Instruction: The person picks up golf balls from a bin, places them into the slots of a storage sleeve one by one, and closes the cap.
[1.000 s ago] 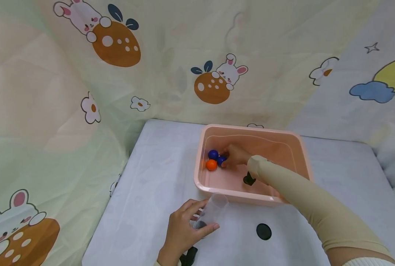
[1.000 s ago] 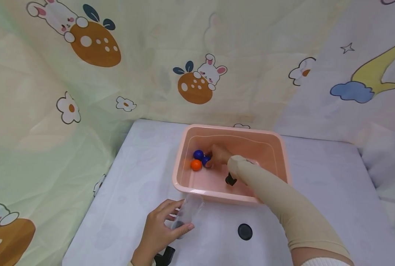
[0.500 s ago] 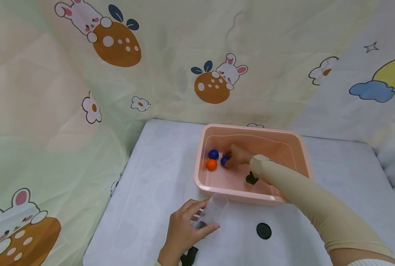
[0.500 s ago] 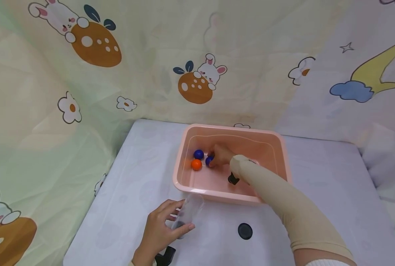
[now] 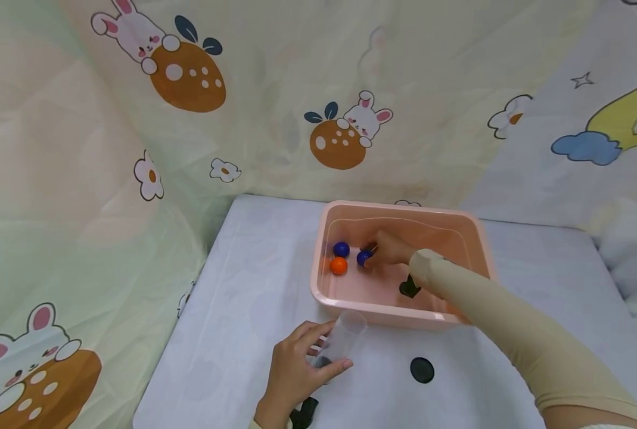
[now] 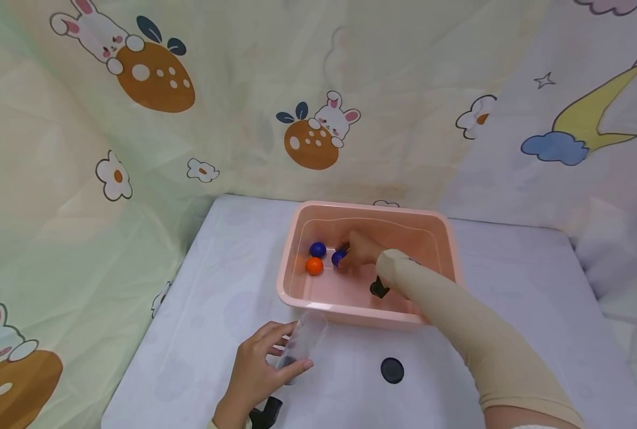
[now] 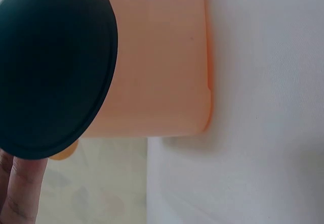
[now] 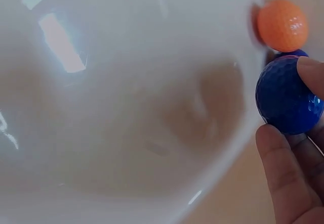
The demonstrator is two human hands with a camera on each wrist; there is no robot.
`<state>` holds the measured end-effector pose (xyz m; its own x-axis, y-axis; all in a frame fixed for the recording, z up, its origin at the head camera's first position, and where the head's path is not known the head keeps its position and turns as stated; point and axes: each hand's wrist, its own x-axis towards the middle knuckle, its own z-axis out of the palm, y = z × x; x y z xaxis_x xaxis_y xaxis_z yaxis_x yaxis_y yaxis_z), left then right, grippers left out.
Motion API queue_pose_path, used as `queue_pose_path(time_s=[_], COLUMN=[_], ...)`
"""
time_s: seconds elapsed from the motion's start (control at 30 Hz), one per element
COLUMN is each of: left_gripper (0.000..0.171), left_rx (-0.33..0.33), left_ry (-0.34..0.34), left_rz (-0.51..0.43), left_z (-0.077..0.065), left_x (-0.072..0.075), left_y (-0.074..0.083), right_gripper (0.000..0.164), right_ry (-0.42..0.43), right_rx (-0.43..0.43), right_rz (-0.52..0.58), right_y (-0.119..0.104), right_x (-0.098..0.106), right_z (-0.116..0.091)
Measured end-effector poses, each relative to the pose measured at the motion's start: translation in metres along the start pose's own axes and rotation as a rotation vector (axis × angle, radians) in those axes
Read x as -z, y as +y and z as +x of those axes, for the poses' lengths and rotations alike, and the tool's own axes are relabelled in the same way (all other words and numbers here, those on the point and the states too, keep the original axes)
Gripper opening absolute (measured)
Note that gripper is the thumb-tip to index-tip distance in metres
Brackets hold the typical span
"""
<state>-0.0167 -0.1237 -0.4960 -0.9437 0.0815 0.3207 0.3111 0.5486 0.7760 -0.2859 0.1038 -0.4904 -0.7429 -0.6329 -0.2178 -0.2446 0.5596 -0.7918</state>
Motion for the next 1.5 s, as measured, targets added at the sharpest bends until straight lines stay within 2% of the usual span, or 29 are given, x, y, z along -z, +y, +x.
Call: queue_pose_path(time_s=[0.1, 0.2, 0.47, 0.77, 1.13, 1.5], left_gripper=[0.062, 0.061, 0.060, 0.060, 0.057, 0.059], left_rx=[0.009, 0.011, 0.013, 0.042, -0.009, 0.002], left_ry=[-0.005, -0.007, -0.013, -0.034, -0.004, -0.014], left_rz=[-0.001, -0.002, 0.009, 0.022, 0.025, 0.046], left_z=[0.000, 0.000, 0.001, 0.002, 0.003, 0.004], left_x=[0.000, -0.001, -0.001, -0.004, -0.008, -0.008], left_y=[0.001, 0.003, 0.005, 0.009, 0.012, 0.014], right_gripper=[0.049, 0.033, 0.025, 0.035, 0.040, 0.042], right_ry=[-0.001, 0.011, -0.018, 0.000, -0.012, -0.001], right_rx=[0.003, -0.034, -0.072, -0.072, -0.166, -0.115], right_rz=[-0.016, -0.030, -0.044, -0.011, -0.001, -0.033], right_y=[0.000, -0.001, -0.013, -0.022, -0.037, -0.050], right_x=[0.005, 0.011, 0.022, 0.033, 0.044, 0.052], right_z=[-0.004, -0.009, -0.026, -0.041, -0.058, -0.075])
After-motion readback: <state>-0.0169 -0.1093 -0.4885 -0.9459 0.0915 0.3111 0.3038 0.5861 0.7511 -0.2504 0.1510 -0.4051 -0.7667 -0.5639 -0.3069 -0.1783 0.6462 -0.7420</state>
